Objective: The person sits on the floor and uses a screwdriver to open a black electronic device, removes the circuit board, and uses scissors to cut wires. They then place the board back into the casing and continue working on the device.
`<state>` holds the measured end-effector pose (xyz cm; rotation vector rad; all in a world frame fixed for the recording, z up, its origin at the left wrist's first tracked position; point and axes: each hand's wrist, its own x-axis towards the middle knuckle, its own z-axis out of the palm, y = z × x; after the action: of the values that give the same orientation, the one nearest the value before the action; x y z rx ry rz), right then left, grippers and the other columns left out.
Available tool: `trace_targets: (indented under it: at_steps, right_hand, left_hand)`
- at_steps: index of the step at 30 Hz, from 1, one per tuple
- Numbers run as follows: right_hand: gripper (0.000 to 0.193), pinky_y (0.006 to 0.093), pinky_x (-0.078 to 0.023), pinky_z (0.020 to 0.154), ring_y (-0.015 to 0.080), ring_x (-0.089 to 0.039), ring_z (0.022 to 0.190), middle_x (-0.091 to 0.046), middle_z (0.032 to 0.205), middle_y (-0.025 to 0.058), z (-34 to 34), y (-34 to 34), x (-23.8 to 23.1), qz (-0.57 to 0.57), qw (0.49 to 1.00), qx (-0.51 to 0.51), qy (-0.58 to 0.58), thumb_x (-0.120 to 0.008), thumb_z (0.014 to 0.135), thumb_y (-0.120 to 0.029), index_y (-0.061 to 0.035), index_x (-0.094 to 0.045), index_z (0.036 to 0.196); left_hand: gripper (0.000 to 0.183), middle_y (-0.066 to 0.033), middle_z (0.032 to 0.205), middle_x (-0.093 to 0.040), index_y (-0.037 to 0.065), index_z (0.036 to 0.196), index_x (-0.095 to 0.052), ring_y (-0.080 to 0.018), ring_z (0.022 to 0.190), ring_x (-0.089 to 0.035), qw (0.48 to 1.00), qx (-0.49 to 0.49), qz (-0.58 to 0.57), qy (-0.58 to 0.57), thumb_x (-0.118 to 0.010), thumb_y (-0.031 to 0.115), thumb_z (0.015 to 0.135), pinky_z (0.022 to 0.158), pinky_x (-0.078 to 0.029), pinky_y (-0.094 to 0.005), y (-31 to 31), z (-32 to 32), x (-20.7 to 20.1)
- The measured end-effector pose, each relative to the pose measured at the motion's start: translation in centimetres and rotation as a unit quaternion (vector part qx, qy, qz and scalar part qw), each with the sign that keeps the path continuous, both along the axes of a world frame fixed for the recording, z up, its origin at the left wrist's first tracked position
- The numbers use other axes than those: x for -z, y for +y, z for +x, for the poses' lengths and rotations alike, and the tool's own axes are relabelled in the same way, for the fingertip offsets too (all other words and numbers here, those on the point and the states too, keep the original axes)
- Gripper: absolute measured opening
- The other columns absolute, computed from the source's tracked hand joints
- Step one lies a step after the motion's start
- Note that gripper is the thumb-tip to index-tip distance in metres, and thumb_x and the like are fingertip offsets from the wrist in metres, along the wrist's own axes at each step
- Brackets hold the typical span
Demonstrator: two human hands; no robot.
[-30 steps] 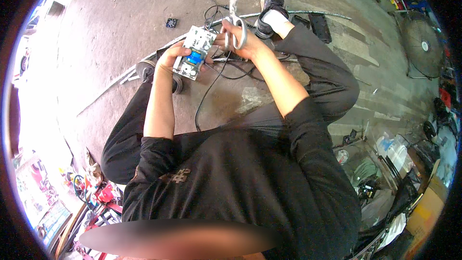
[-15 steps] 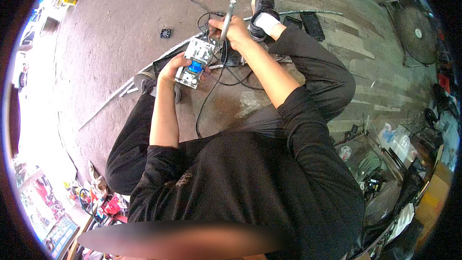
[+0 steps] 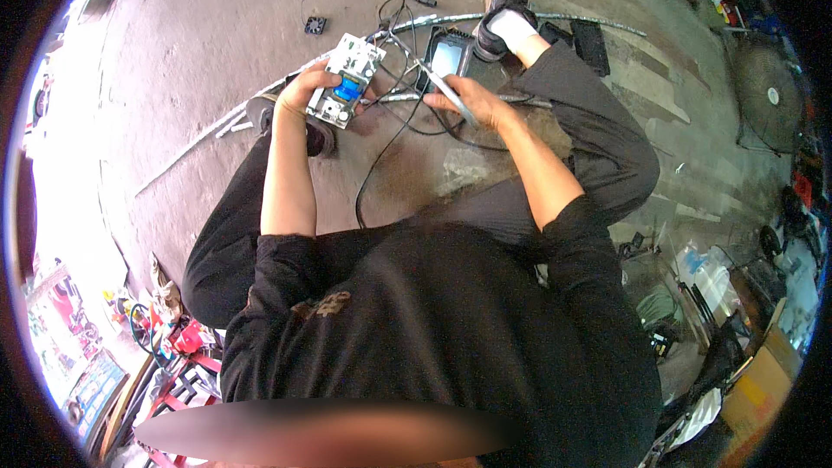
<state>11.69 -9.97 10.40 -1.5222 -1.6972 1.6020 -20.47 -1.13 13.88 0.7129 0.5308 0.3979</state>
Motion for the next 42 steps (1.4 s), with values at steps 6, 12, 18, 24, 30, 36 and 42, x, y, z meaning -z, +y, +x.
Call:
trace_targets:
  at_steps: [6,12,18,24,30,36,42]
  right_hand:
    - [0.068,0.0381,-0.048,0.076,0.0248,-0.062,0.086,-0.065,0.093,0.014,-0.8,1.9,-0.4,0.054,0.994,-0.068,-0.069,-0.074,0.081,-0.063,0.0002,-0.063,0.103]
    - [0.067,0.0439,-0.048,0.073,0.036,-0.063,0.084,-0.062,0.088,0.019,-1.1,2.5,-1.2,0.185,0.967,-0.075,-0.16,-0.076,0.077,-0.062,0.0008,-0.058,0.09]
    - [0.059,0.044,-0.049,0.072,0.0356,-0.064,0.082,-0.064,0.089,0.0193,-0.3,3.1,-1.2,0.191,0.962,-0.139,-0.136,-0.078,0.079,-0.055,-0.0002,-0.06,0.091]
    - [0.053,0.0454,-0.05,0.071,0.0391,-0.066,0.082,-0.066,0.087,0.0224,-1.0,2.4,-0.5,0.196,0.958,-0.124,-0.17,-0.076,0.081,-0.051,-0.0003,-0.061,0.089]
    - [0.045,0.0484,-0.051,0.068,0.0425,-0.066,0.078,-0.067,0.08,0.0216,-1.5,1.6,1.8,0.25,0.95,-0.075,-0.17,-0.074,0.084,-0.045,-0.0012,-0.064,0.083]
    - [0.04,0.0475,-0.051,0.065,0.0404,-0.067,0.075,-0.068,0.078,0.021,-1.7,1.5,1.3,0.222,0.954,-0.09,-0.182,-0.073,0.085,-0.043,-0.0029,-0.068,0.082]
    - [0.04,0.043,-0.051,0.062,0.0366,-0.067,0.067,-0.068,0.073,0.0189,-1.8,0.8,3.0,0.205,0.972,-0.045,-0.106,-0.077,0.084,-0.041,-0.0023,-0.069,0.079]
  left_hand:
    - [0.057,-0.0253,0.104,-0.07,-0.005,0.13,-0.052,-0.0334,0.085,-0.071,1.0,-0.014,-0.013,0.01,-0.066,0.016,0.078,0.077,-0.061,-0.0432,-0.9,-0.1,0.5]
    - [0.059,-0.0248,0.104,-0.07,-0.005,0.131,-0.051,-0.0322,0.083,-0.072,0.999,0.004,0.001,0.033,-0.067,0.016,0.078,0.077,-0.06,-0.0409,-0.7,0.0,0.4]
    - [0.066,-0.0253,0.113,-0.067,-0.009,0.133,-0.048,-0.0364,0.095,-0.071,0.996,0.056,0.029,0.058,-0.068,0.014,0.075,0.075,-0.063,-0.0435,-0.2,-0.2,1.1]
    - [0.067,-0.0244,0.112,-0.067,-0.009,0.132,-0.049,-0.0343,0.088,-0.071,0.996,0.052,0.029,0.071,-0.069,0.015,0.073,0.074,-0.063,-0.0428,-0.4,0.1,0.8]
    - [0.066,-0.0241,0.113,-0.067,-0.009,0.132,-0.049,-0.0323,0.091,-0.07,0.998,0.04,-0.009,0.047,-0.068,0.015,0.073,0.074,-0.062,-0.0439,-0.6,0.1,1.6]
    - [0.056,-0.0228,0.103,-0.071,-0.006,0.128,-0.053,-0.0312,0.086,-0.072,0.997,0.041,0.025,0.054,-0.068,0.018,0.079,0.076,-0.061,-0.0415,-0.7,-0.2,2.0]
    - [0.055,-0.0246,0.104,-0.07,-0.006,0.128,-0.053,-0.0328,0.086,-0.072,0.999,0.039,-0.03,0.015,-0.067,0.014,0.079,0.076,-0.061,-0.0433,-0.8,-0.1,2.3]
